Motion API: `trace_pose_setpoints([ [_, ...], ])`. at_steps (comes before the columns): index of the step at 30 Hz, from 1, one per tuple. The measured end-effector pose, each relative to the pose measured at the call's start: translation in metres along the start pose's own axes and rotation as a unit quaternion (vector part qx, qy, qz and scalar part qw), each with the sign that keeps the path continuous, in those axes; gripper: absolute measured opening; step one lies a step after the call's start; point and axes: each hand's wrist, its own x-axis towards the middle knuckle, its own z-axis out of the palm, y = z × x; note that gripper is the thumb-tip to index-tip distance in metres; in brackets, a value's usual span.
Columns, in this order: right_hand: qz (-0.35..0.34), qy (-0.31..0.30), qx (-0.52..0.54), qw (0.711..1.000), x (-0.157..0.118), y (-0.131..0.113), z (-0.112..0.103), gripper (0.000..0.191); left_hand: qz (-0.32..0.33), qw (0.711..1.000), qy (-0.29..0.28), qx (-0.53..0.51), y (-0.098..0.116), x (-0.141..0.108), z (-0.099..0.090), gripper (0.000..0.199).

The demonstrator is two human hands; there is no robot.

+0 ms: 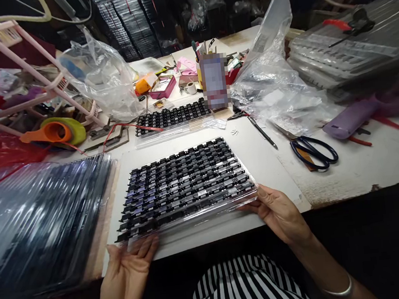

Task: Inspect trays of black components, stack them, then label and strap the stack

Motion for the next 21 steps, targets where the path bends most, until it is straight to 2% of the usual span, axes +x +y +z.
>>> trace_pose_setpoints([
  [4,-0.019,0.020,-0.030,0.999,-0.002,0.004,0.003,0.028,-0.009,0.999,0.051,-0.007,0.000,-0.002,0.007,0.053],
  [8,-0.037,0.055,-0.053,0.996,-0.003,0.008,0.005,0.029,-0.003,0.998,0.068,-0.004,-0.001,-0.002,0.011,0.053],
  [16,-0.061,0.063,-0.059,0.994,-0.004,0.014,0.003,0.028,0.000,0.998,0.065,-0.005,-0.003,-0.003,0.012,0.055],
  [21,-0.079,0.062,-0.073,0.992,-0.004,0.016,0.005,0.029,0.020,1.000,0.007,-0.009,-0.002,-0.001,0.010,0.053],
])
